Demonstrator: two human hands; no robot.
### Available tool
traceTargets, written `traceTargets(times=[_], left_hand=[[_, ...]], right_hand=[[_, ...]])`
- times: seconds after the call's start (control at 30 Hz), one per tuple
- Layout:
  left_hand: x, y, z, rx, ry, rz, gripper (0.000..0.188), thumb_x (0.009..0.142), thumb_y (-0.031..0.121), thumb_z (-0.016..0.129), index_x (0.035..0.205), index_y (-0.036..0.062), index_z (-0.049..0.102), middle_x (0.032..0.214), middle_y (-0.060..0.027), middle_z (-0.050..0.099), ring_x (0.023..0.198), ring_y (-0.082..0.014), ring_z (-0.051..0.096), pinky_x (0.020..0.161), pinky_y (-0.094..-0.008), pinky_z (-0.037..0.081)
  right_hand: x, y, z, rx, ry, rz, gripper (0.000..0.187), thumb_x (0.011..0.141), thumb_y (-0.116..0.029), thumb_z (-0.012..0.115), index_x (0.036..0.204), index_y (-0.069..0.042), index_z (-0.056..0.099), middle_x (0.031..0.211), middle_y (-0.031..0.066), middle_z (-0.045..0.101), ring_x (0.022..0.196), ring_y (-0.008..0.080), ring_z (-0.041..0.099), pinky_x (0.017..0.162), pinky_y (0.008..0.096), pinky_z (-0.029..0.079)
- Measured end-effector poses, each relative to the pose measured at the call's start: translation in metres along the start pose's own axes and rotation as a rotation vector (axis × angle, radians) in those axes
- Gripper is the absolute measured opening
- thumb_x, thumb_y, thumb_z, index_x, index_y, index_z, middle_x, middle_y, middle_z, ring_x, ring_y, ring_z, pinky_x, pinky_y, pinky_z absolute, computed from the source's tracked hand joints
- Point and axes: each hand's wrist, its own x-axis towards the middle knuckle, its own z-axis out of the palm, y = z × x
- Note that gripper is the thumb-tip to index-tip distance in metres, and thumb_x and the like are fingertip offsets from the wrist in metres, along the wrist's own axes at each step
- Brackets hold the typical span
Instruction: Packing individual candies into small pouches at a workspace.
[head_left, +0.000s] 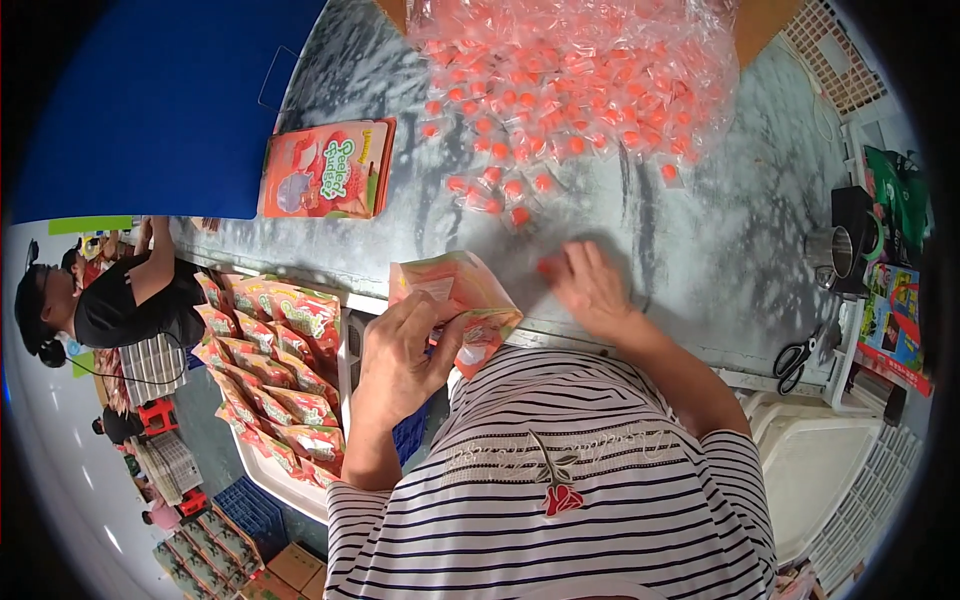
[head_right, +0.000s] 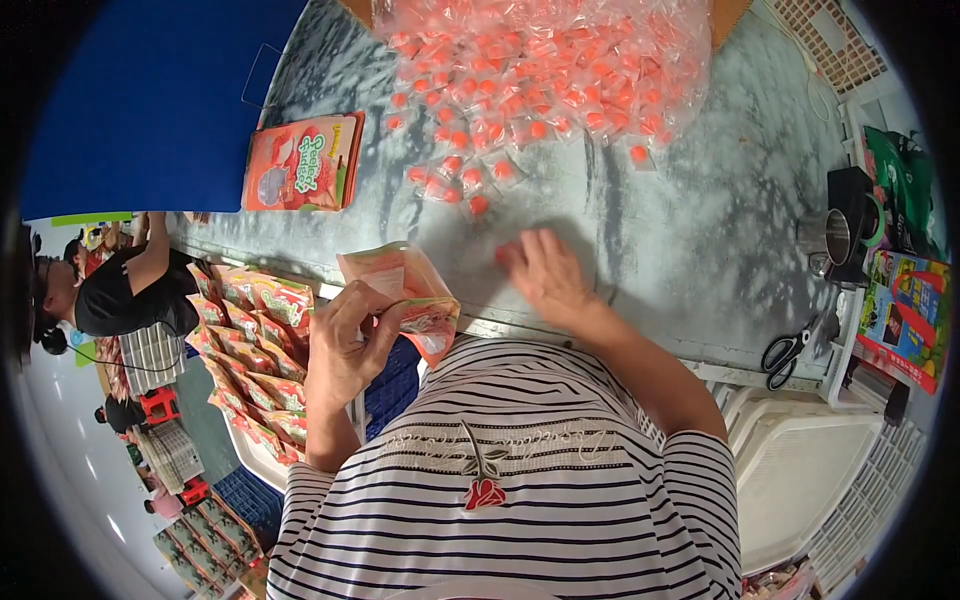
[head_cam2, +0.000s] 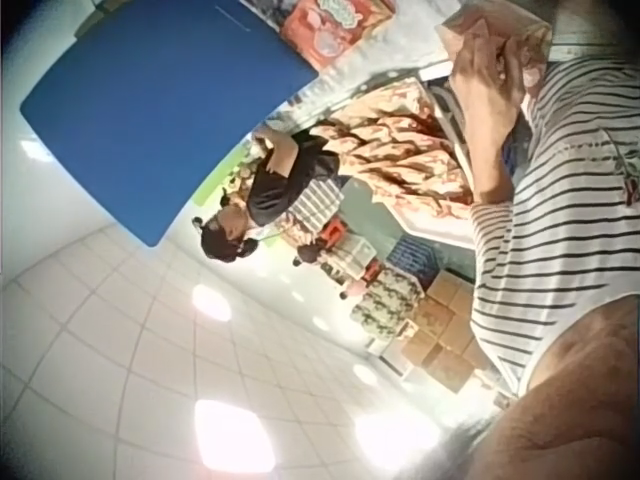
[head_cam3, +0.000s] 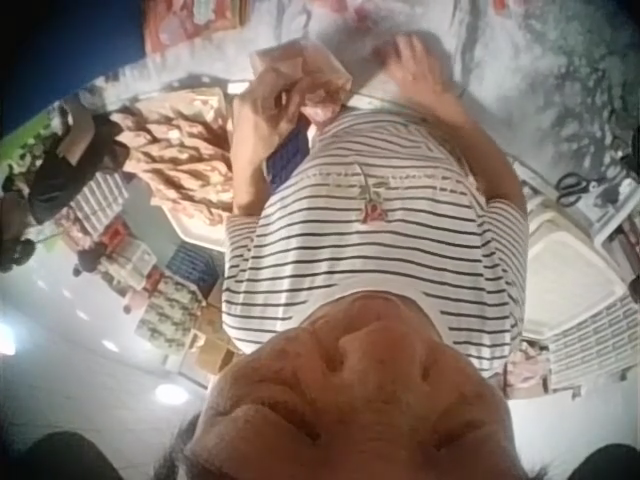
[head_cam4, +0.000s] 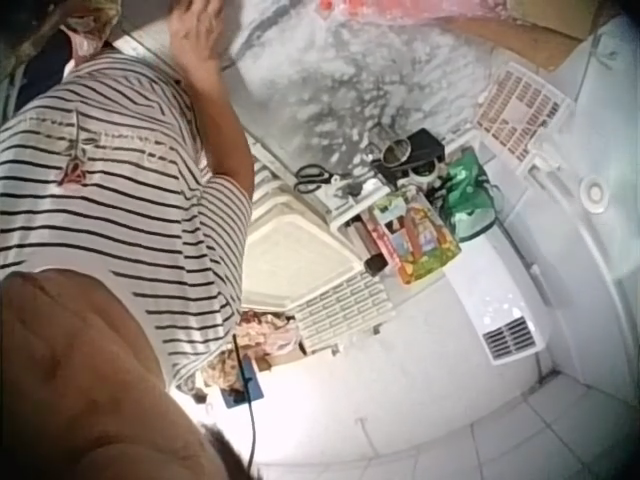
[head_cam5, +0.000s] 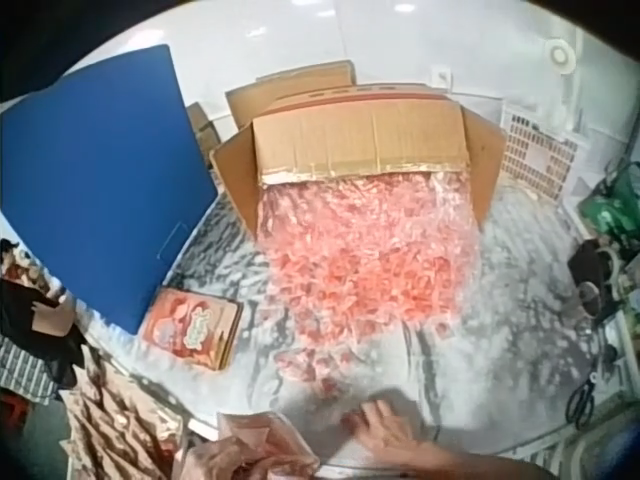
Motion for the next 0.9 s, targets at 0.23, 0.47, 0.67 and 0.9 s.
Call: traceTargets(times=[0.23,0.47,0.67,0.9], left_hand=[[0.023,0.019,0.004,0.017,-0.054,0.185,0.012,0.076,0.001,0.072,0.084,0.0014,0.063,0.074,-0.0099,0.06,0.057,-0.0242,0.06,0.052,-0.0327,0.049],[0.034,0.03,0.025,0.045,-0.039,0.378,0.014,0.078,0.009,0.072,0.083,0.0017,0.061,0.077,-0.0126,0.058,0.065,-0.0301,0.059,0.059,-0.0399,0.048],[0.042,0.045,0.026,-0.014,-0.035,0.439,0.017,0.075,0.007,0.073,0.08,0.0011,0.058,0.074,-0.0116,0.054,0.063,-0.0286,0.056,0.057,-0.0388,0.046],[0.039,0.038,0.031,-0.143,0.019,0.292,0.015,0.075,0.001,0.072,0.082,0.0001,0.059,0.074,-0.0111,0.052,0.063,-0.0285,0.056,0.056,-0.0379,0.046]], right_hand=[[0.021,0.035,-0.068,1.095,0.039,0.79,0.011,0.089,-0.006,0.063,0.099,-0.001,0.064,0.077,-0.0015,0.062,0.06,0.0045,0.053,0.05,0.0211,0.041],[0.077,-0.015,-0.156,0.952,-0.268,0.449,0.018,0.093,-0.014,0.062,0.101,0.002,0.062,0.079,-0.0006,0.061,0.068,0.001,0.051,0.057,0.0181,0.042],[0.101,-0.033,-0.156,0.875,0.083,0.462,0.019,0.097,-0.017,0.054,0.102,0.001,0.053,0.075,0.0041,0.057,0.066,0.0071,0.051,0.057,0.0246,0.044],[0.09,-0.019,-0.165,0.836,-0.043,0.213,0.017,0.098,-0.009,0.047,0.109,0.002,0.052,0.099,0.0165,0.062,0.088,0.0254,0.062,0.078,0.0343,0.048]])
